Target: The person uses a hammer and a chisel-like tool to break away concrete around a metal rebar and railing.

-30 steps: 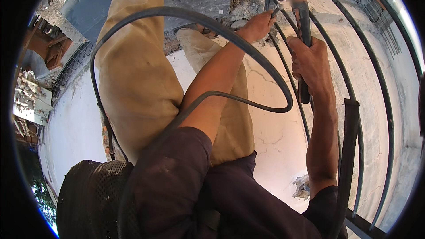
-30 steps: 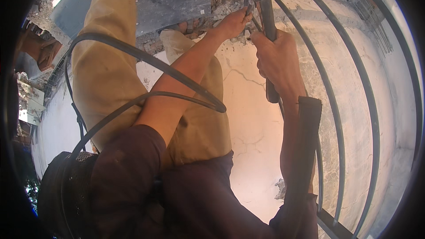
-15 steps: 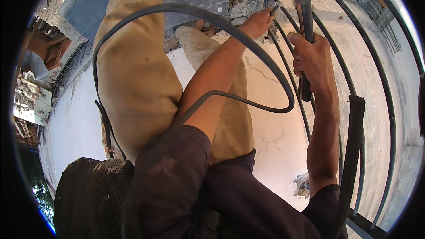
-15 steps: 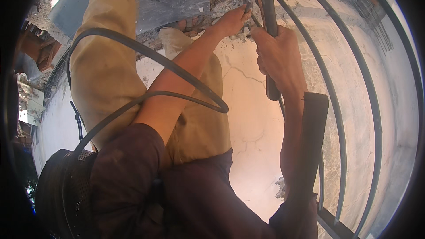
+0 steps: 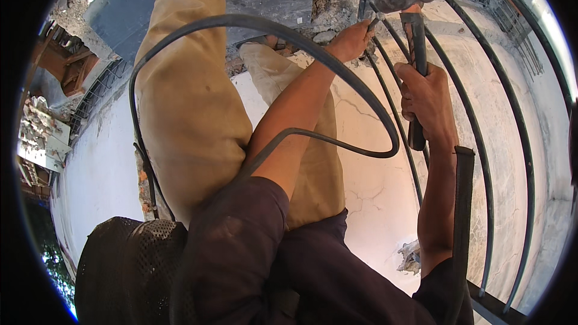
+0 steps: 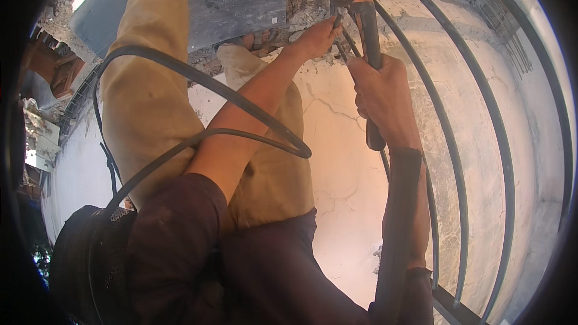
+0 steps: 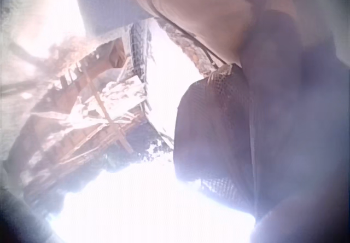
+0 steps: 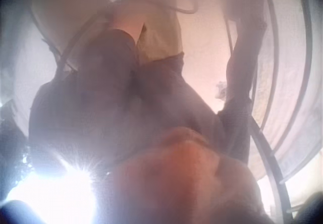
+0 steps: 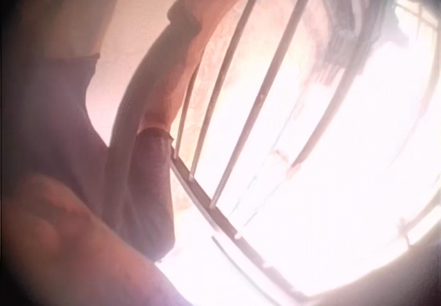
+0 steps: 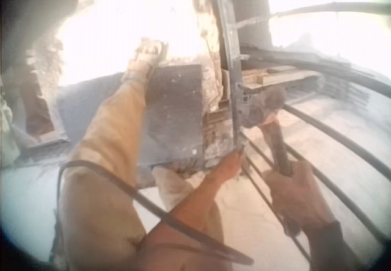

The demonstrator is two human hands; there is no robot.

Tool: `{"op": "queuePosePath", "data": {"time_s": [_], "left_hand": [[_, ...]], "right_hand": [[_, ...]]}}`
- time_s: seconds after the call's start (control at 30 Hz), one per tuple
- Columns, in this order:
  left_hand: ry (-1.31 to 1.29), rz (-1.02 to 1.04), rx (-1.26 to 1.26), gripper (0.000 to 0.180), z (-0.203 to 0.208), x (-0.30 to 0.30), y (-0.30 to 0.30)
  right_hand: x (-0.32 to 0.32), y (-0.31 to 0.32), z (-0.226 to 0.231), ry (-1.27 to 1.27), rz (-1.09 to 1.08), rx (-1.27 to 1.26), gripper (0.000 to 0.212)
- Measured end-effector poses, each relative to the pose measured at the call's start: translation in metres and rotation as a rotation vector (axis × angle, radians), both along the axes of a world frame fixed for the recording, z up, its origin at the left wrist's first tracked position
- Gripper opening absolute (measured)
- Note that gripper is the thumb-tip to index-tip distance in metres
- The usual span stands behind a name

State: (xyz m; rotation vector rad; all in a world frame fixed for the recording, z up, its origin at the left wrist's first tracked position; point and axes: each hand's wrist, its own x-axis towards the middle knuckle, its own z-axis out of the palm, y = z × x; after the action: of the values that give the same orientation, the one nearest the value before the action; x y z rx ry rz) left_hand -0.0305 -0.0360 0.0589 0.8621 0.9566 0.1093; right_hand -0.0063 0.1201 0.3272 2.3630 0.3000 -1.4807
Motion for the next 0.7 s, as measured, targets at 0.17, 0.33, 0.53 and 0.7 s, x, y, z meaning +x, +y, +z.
{"op": "queuePosePath", "data": {"time_s": [0.17, 0.33, 0.53, 0.7], "left_hand": [[0.018, 0.044, 0.067, 0.051, 0.017, -0.004, -0.011], [-0.051, -0.037, 0.031, 0.041, 0.015, -0.005, -0.003], [0.031, -0.017, 0.026, 0.039, 0.005, 0.006, -0.023], [-0.015, 0.038, 0.025, 0.038, 0.014, -0.002, -0.018]], "right_hand": [[-0.012, 0.101, 0.054, 0.031, 0.184, 0.676, 0.030], [0.003, -0.002, -0.010, -0.188, -0.003, 0.492, 0.034], [-0.015, 0.013, 0.027, -0.032, 0.013, 0.120, 0.026], [0.014, 0.105, 0.066, -0.011, 0.245, 0.660, 0.025]]}}
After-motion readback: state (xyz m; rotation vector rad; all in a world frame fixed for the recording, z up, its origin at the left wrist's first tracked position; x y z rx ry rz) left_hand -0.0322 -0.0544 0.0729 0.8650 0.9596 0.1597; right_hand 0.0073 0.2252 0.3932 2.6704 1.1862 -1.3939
